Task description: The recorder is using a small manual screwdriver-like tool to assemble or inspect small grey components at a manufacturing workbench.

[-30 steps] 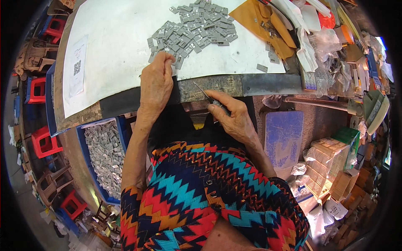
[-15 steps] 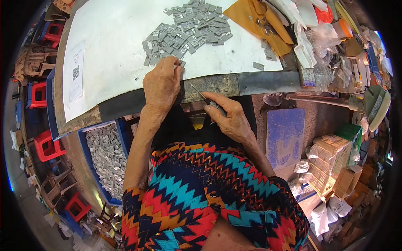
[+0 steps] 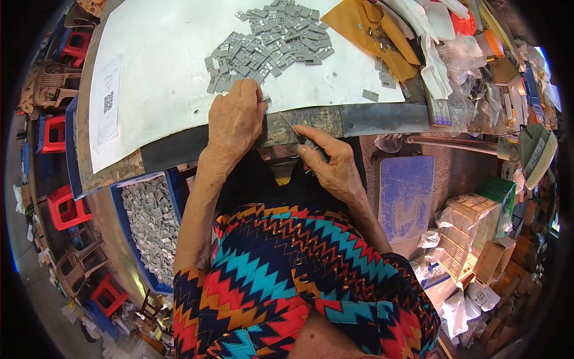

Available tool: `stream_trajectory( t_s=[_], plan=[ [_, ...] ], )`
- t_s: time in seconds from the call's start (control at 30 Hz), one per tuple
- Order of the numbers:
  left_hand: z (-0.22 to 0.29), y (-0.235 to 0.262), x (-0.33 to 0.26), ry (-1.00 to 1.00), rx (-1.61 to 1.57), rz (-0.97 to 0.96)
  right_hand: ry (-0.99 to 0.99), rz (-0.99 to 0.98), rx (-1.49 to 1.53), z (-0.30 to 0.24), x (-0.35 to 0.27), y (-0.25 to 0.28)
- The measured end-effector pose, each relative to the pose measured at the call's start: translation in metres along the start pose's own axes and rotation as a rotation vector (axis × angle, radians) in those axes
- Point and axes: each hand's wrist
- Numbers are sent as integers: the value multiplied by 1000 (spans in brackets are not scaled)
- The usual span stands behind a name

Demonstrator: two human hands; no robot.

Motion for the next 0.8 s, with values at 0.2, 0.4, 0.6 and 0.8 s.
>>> stream_trajectory(
  t_s=[0.2, 0.4, 0.6, 0.8],
  plan=[
    [0, 4, -2, -11, -65, 26, 19, 7, 8, -9, 3, 2],
    [5, 21, -1, 558, -1366, 2, 102, 49, 18, -15, 6, 4],
    [1, 24, -10, 638, -1915, -159, 107, 17, 30, -22, 8, 1],
    [4, 18, -19, 692, -1811, -36, 141, -5, 12, -27, 11, -6]
  ],
)
Point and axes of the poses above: each hand's wrist, its own x-axis towards the middle knuckle, its own y-axis out of the back of the hand, z = x × y, and after that the axes turned 5 degrees about z, right-handed
